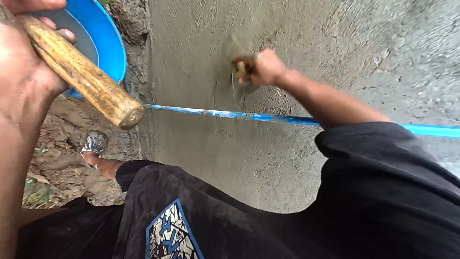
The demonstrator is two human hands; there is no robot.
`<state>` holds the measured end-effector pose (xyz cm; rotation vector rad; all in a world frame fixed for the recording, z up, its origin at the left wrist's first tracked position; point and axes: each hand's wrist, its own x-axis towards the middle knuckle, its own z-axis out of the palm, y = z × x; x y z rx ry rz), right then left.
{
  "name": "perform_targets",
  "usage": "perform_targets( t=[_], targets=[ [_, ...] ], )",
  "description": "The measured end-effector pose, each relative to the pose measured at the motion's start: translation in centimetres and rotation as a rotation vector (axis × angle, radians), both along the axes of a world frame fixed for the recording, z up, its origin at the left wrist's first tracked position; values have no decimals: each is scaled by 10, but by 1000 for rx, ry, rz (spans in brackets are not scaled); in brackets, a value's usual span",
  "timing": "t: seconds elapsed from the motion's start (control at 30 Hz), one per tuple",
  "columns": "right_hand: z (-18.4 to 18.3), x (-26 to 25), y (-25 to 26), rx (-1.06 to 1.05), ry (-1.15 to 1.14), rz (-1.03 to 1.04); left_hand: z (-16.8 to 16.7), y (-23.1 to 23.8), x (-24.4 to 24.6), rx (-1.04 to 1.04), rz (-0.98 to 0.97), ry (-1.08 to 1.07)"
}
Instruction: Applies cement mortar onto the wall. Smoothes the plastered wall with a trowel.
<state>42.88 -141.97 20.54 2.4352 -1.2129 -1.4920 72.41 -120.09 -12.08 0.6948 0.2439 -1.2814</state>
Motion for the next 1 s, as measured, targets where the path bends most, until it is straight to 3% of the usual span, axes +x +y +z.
perform_targets(
  t=[0.1, 0.23, 0.37, 0.6, 1.0],
  targets=[
    [-61, -17, 19, 85, 43, -46, 8, 5, 0, -5, -1, -56],
    [-121, -29, 25, 113, 139, -60, 66, 20, 6, 140, -86, -65],
    [-151, -34, 38, 66, 203, -103, 61, 27, 7, 131, -100, -19],
    [-111, -40, 53, -199, 130, -253, -8, 16, 6, -53, 42, 13],
    [-36, -39, 46, -337, 46, -387, -5, -11, 17, 50, 95, 219]
  ],
)
